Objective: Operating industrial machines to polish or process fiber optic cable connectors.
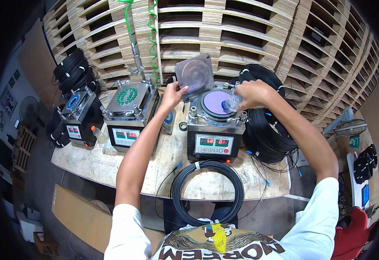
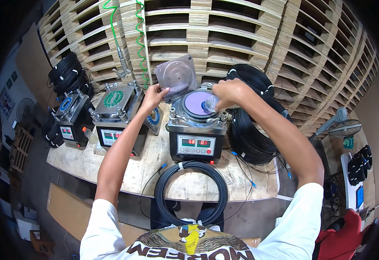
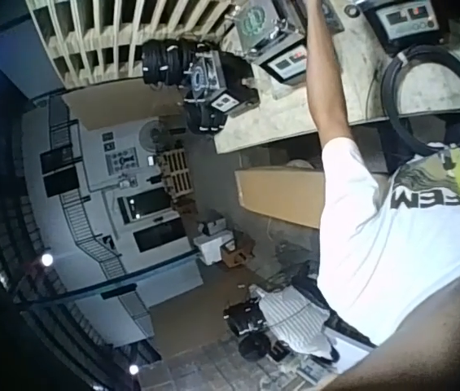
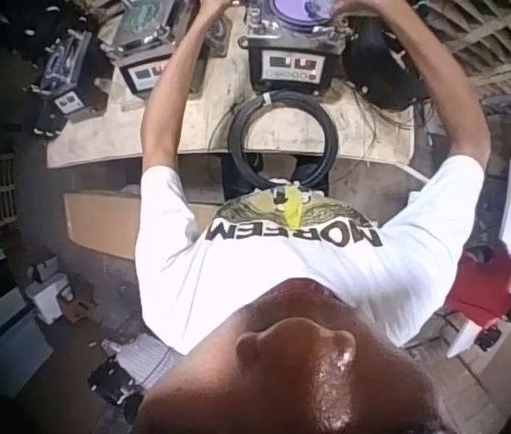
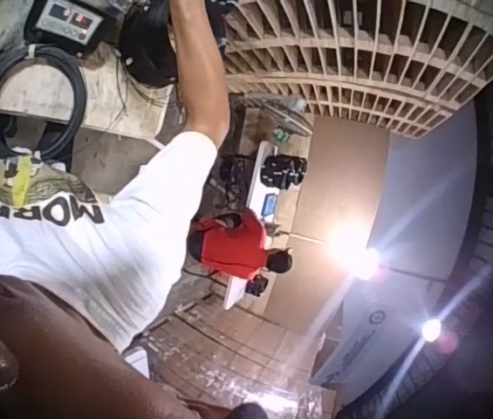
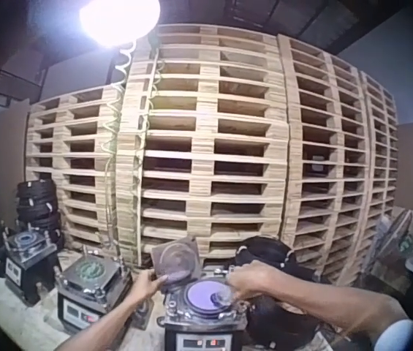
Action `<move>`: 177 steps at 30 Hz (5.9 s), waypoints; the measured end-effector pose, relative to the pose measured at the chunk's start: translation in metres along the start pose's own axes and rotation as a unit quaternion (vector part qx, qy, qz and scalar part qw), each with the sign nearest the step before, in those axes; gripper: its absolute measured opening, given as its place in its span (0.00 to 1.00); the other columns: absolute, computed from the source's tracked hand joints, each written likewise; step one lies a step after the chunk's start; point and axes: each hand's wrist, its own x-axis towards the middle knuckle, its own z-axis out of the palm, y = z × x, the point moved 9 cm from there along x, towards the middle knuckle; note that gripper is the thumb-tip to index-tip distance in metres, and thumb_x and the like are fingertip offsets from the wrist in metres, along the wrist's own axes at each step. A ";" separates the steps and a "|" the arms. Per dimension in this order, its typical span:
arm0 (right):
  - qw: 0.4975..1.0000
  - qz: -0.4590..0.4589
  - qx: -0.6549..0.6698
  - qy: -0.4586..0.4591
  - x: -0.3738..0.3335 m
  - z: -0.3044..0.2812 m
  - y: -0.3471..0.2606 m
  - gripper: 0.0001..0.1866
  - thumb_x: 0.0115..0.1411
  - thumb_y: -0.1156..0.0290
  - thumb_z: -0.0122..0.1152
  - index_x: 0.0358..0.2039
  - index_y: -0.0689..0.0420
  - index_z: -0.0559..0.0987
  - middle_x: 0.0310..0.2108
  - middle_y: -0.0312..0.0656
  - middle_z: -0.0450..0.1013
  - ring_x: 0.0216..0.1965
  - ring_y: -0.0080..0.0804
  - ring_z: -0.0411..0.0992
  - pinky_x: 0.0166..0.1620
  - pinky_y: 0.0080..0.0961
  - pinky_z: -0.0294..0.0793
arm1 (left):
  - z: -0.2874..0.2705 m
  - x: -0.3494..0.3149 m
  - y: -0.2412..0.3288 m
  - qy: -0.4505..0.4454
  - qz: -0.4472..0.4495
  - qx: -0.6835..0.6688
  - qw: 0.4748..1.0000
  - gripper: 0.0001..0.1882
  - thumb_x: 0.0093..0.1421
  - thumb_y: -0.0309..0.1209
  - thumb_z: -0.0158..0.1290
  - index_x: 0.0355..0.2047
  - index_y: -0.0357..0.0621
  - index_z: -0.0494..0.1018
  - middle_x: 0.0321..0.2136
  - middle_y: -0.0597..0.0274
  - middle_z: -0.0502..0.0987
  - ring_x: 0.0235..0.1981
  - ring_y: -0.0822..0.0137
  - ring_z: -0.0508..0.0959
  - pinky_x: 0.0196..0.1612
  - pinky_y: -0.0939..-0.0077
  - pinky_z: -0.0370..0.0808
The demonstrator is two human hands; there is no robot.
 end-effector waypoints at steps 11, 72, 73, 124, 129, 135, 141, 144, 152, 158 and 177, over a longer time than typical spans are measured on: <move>0.989 -0.024 -0.121 -0.078 0.085 -0.029 -0.047 0.29 0.46 0.54 0.77 0.46 0.56 0.84 0.45 0.44 0.81 0.46 0.42 0.80 0.44 0.38 0.80 | -0.004 0.005 -0.012 0.046 0.064 0.051 0.996 0.12 0.63 0.29 0.59 0.44 0.34 0.79 0.30 0.53 0.84 0.29 0.71 0.81 0.37 0.71 0.75; 0.715 0.114 0.526 0.446 0.027 0.129 0.066 0.14 0.64 0.72 0.57 0.50 0.55 0.74 0.22 0.40 0.72 0.23 0.26 0.70 0.28 0.29 0.69 | -0.063 -0.174 0.005 0.238 0.097 0.085 0.963 0.32 0.49 0.36 0.73 0.47 0.36 0.68 0.36 0.54 0.79 0.35 0.66 0.80 0.39 0.70 0.77; 0.714 0.115 0.528 0.444 0.029 0.132 0.067 0.14 0.64 0.72 0.57 0.50 0.55 0.74 0.22 0.40 0.72 0.23 0.26 0.70 0.28 0.29 0.69 | -0.058 -0.182 -0.015 0.239 0.070 0.090 0.964 0.32 0.49 0.35 0.73 0.47 0.36 0.68 0.35 0.54 0.79 0.35 0.66 0.79 0.39 0.70 0.77; 0.375 -0.055 0.833 0.403 -0.020 0.047 0.046 0.21 0.63 0.73 0.63 0.55 0.62 0.70 0.46 0.43 0.76 0.45 0.26 0.77 0.49 0.25 0.78 | 0.040 -0.065 0.164 -0.165 0.205 0.212 0.941 0.59 0.51 0.23 0.67 0.75 0.63 0.41 0.64 0.47 0.65 0.56 0.55 0.74 0.57 0.65 0.75; 0.418 -0.105 0.842 0.325 0.011 0.046 0.065 0.25 0.64 0.71 0.64 0.58 0.63 0.68 0.47 0.43 0.76 0.45 0.27 0.77 0.49 0.27 0.79 | 0.045 -0.036 0.119 -0.324 0.047 -0.066 0.943 0.45 0.60 0.23 0.59 0.73 0.39 0.45 0.61 0.48 0.68 0.54 0.63 0.75 0.57 0.66 0.74; 0.524 -0.050 0.813 0.251 0.048 0.058 0.080 0.28 0.64 0.65 0.66 0.60 0.61 0.67 0.46 0.42 0.76 0.45 0.26 0.77 0.44 0.27 0.81 | 0.048 -0.011 0.058 -0.183 -0.112 -0.206 0.955 0.20 0.69 0.34 0.53 0.57 0.37 0.71 0.41 0.67 0.80 0.36 0.80 0.77 0.43 0.81 0.77; 0.667 0.012 0.704 0.241 0.059 0.085 0.084 0.24 0.65 0.59 0.65 0.56 0.58 0.76 0.29 0.32 0.76 0.24 0.15 0.69 0.24 0.15 0.66 | 0.048 -0.011 0.023 -0.148 -0.069 -0.139 0.977 0.21 0.66 0.34 0.59 0.56 0.36 0.74 0.33 0.68 0.82 0.29 0.81 0.76 0.34 0.85 0.75; 0.681 0.012 0.690 0.246 0.055 0.094 0.081 0.24 0.64 0.58 0.65 0.55 0.59 0.77 0.28 0.32 0.76 0.22 0.15 0.68 0.23 0.16 0.65 | 0.046 -0.025 0.024 -0.132 -0.092 -0.145 0.976 0.22 0.65 0.32 0.60 0.57 0.37 0.74 0.33 0.68 0.82 0.27 0.81 0.76 0.32 0.84 0.75; 0.658 -0.022 0.676 0.330 0.067 0.125 0.085 0.20 0.65 0.61 0.65 0.46 0.67 0.79 0.18 0.32 0.71 0.18 0.13 0.63 0.20 0.18 0.59 | 0.051 -0.042 0.025 -0.125 -0.075 -0.127 0.981 0.24 0.63 0.32 0.62 0.59 0.42 0.74 0.30 0.75 0.79 0.24 0.83 0.68 0.26 0.86 0.64; 0.723 0.047 0.584 0.366 0.065 0.129 0.084 0.24 0.62 0.64 0.66 0.49 0.72 0.77 0.21 0.43 0.77 0.22 0.21 0.70 0.28 0.26 0.68 | 0.044 -0.040 0.013 -0.088 -0.066 -0.072 0.991 0.25 0.62 0.33 0.63 0.59 0.39 0.73 0.27 0.73 0.76 0.23 0.82 0.66 0.25 0.84 0.63; 0.769 0.119 0.530 0.337 0.060 0.146 0.081 0.23 0.58 0.64 0.67 0.44 0.73 0.80 0.30 0.58 0.81 0.33 0.40 0.82 0.39 0.32 0.78 | 0.038 -0.038 0.002 -0.072 0.010 0.125 0.990 0.29 0.59 0.45 0.64 0.51 0.31 0.78 0.31 0.56 0.82 0.35 0.73 0.79 0.42 0.74 0.74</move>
